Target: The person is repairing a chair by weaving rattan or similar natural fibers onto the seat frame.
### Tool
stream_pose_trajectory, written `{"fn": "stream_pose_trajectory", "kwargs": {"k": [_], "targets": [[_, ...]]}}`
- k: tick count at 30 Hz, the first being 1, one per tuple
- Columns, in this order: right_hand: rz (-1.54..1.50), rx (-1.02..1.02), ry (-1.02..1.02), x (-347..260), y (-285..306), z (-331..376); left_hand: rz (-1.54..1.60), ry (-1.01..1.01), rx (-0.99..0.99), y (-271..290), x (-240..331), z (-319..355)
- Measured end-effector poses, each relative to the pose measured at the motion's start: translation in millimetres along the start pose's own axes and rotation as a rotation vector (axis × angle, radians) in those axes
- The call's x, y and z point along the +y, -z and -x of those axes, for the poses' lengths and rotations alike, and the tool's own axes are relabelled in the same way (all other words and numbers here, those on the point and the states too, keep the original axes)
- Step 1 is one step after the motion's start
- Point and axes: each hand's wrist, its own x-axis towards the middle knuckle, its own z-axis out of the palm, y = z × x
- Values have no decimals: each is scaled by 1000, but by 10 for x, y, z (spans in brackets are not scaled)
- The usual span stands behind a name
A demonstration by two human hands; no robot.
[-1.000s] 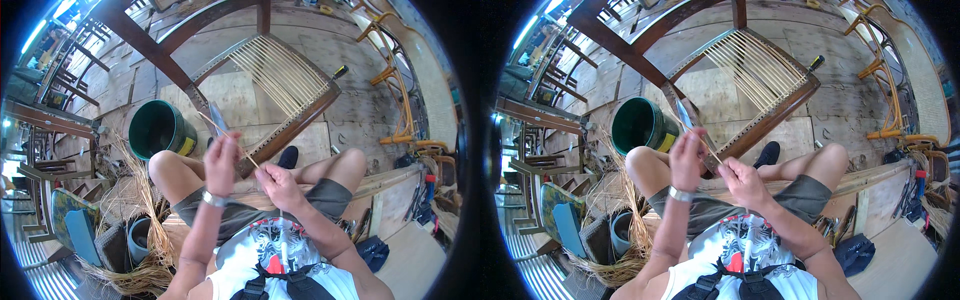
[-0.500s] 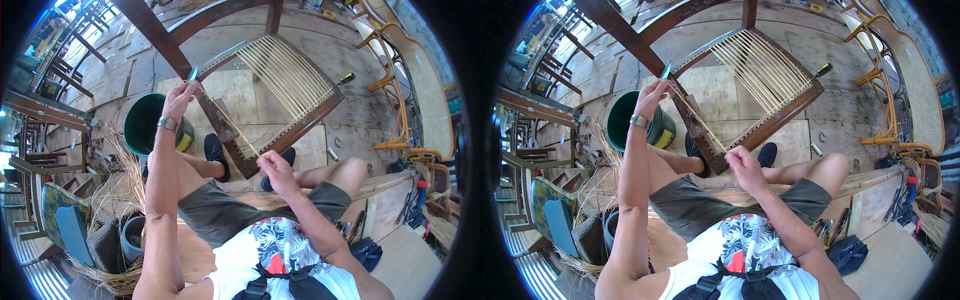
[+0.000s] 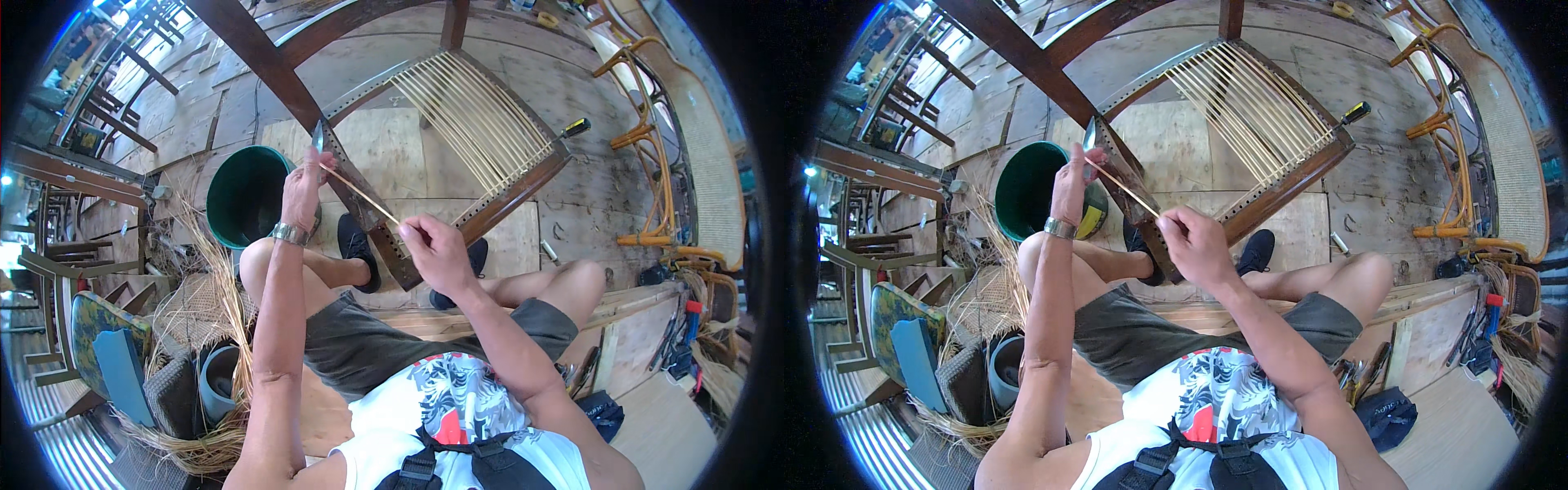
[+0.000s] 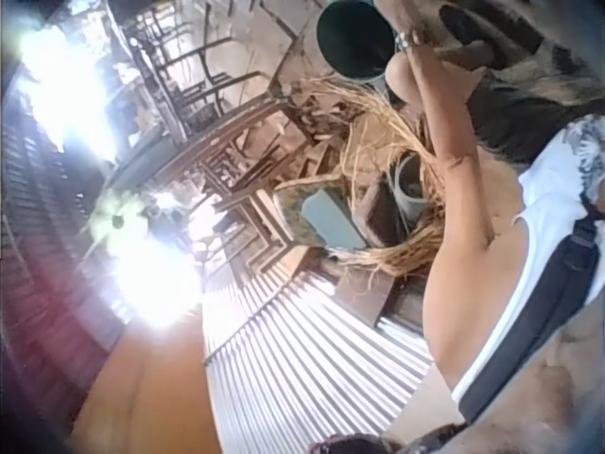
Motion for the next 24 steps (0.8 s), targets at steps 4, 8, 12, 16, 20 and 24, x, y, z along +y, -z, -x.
{"fn": "stream_pose_trajectory", "kwargs": {"k": [4,8,12,16,20,24], "targets": [[40,18,-38,-116,-215,-275,214,95,-80,89,53,-7],[93,15,3,-152,-324,-410,233,180,-138,126,35,-56],[278,99,123,-190,-362,-391,176,124,-40,126,-21,-217],[370,71,101,-258,-351,-330,102,167,12,176,-77,-331],[287,160,240,-300,-365,-324,303,143,18,215,-145,-276],[513,96,256,-258,-425,-338,324,256,100,161,-212,-256]]}}
